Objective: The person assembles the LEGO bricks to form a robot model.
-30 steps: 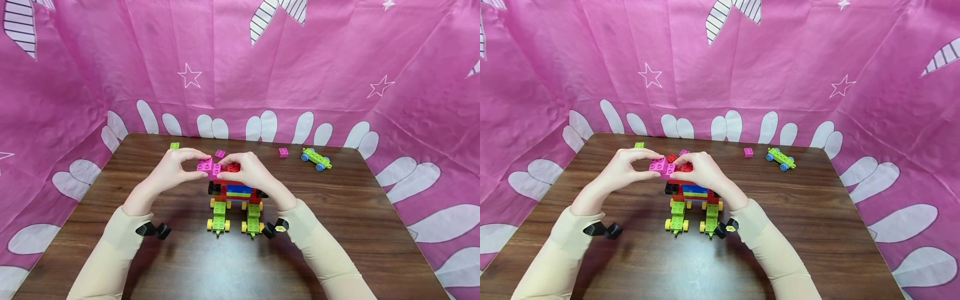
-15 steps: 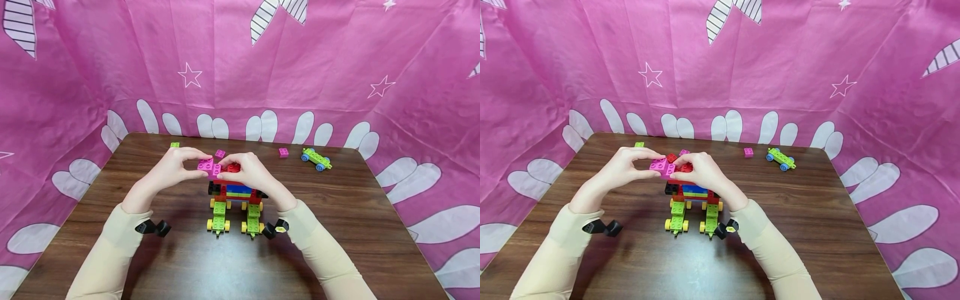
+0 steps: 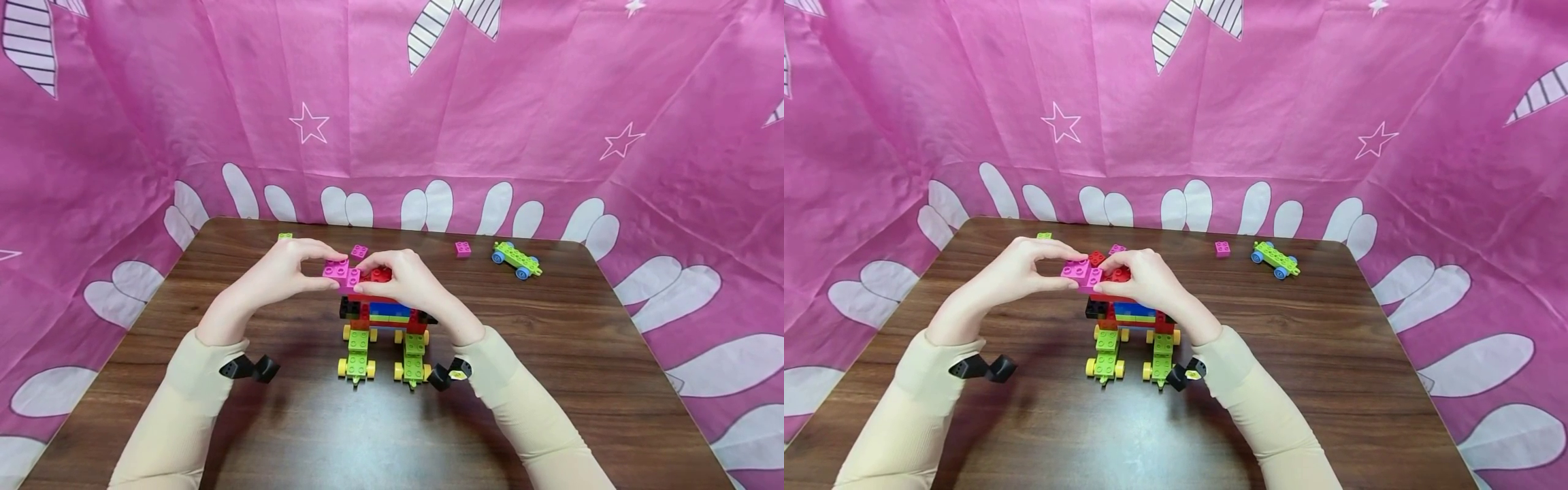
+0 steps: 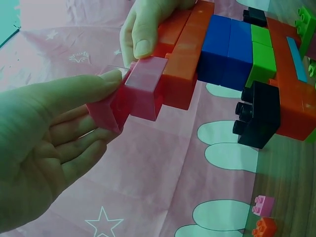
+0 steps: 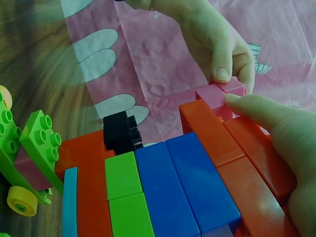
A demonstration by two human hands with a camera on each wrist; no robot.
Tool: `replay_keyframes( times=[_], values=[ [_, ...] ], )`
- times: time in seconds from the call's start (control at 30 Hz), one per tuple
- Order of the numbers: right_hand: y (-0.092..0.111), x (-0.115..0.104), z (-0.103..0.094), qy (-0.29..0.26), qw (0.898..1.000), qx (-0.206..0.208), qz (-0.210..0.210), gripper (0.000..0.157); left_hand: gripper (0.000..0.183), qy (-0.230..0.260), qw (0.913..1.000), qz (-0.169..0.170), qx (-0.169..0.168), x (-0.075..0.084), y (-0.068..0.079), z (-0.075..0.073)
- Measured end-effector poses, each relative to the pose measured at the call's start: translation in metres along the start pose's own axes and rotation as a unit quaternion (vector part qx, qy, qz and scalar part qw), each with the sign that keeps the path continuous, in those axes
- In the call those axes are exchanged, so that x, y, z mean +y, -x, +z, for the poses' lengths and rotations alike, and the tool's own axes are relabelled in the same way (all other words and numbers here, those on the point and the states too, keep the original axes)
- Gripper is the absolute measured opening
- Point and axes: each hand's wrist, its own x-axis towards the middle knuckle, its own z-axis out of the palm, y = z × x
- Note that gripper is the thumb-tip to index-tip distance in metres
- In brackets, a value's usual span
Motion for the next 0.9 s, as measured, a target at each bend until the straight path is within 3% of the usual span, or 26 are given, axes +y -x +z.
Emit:
replay_keyframes(
  times=[0.57,0.9],
  values=[
    [0.0006,-0.0008,-0.0004,-0.001,1.0,-0.006,0.004,0.031,0.039,-0.002,0.9999,-0.007,-0.011,0.0042,-0.0007,-0.0008],
    [0.0,0.0003,0.0001,0.006,1.0,-0.002,-0.003,0.031,0.04,0.01,0.9997,-0.022,0.001,0.0035,0.0015,0.0016]
  ],
)
